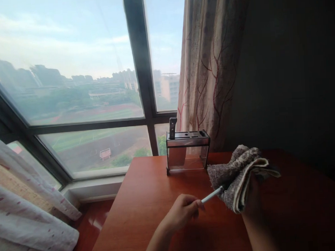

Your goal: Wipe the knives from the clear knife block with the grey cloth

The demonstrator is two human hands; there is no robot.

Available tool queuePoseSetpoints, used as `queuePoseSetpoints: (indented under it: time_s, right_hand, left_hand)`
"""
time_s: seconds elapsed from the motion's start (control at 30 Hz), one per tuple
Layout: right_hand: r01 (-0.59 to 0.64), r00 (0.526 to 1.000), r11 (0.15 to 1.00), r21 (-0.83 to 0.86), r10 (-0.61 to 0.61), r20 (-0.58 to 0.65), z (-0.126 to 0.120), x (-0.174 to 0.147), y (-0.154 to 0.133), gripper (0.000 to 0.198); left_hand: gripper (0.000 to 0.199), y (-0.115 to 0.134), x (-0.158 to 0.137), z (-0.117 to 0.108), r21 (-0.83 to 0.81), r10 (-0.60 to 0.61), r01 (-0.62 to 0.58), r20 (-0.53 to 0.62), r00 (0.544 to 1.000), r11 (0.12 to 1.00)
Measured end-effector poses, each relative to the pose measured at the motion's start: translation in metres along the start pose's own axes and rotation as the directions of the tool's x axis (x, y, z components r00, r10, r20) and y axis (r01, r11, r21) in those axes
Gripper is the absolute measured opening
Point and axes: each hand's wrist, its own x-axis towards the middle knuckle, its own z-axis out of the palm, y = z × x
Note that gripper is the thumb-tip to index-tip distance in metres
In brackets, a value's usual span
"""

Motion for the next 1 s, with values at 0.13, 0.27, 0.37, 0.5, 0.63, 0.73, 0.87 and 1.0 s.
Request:
queuePoseSetpoints:
  time_s: [0.13, 0.27, 0.37, 0.5, 0.63, 0.73, 0.87, 1.0]
  right_hand:
    - [-0.069, 0.995, 0.998, -0.013, 0.068, -0.079, -0.004, 0.005, 0.006, 0.041]
    - [0.029, 0.990, 0.992, -0.125, -0.046, -0.136, 0.005, 0.007, 0.013, 0.048]
    - [0.082, 0.976, 0.977, -0.196, -0.118, -0.184, 0.011, 0.008, 0.020, 0.051]
    - [0.092, 0.939, 0.969, -0.227, -0.161, -0.305, 0.015, 0.010, 0.029, 0.054]
    - [0.092, 0.945, 0.977, -0.190, -0.146, -0.292, 0.014, 0.008, 0.028, 0.051]
    - [0.028, 0.975, 0.996, -0.081, -0.046, -0.217, 0.013, 0.004, 0.018, 0.044]
    - [-0.096, 0.993, 0.987, 0.127, 0.104, -0.059, 0.015, -0.002, 0.001, 0.041]
    - [-0.095, 0.992, 0.968, 0.231, 0.073, 0.103, 0.024, -0.008, -0.015, 0.036]
  left_hand:
    - [0.046, -0.008, 0.005, 0.000, 0.033, 0.018, -0.014, -0.109, 0.994, 0.999]
    - [0.041, -0.007, 0.004, -0.001, 0.391, 0.204, -0.083, -0.278, 0.939, 0.917]
    - [0.035, -0.001, -0.002, 0.000, 0.755, 0.428, -0.032, -0.337, 0.838, 0.655]
    - [0.027, 0.005, -0.009, 0.002, 0.918, 0.585, 0.044, -0.287, 0.758, 0.394]
    - [0.030, 0.006, -0.011, -0.002, 0.907, 0.525, 0.009, -0.252, 0.813, 0.421]
    - [0.031, 0.007, -0.011, -0.007, 0.856, 0.467, -0.054, -0.226, 0.855, 0.515]
    - [0.031, 0.010, -0.011, -0.012, 0.766, 0.427, -0.139, -0.189, 0.884, 0.627]
    - [0.035, 0.012, -0.011, -0.010, 0.653, 0.388, -0.189, -0.173, 0.905, 0.733]
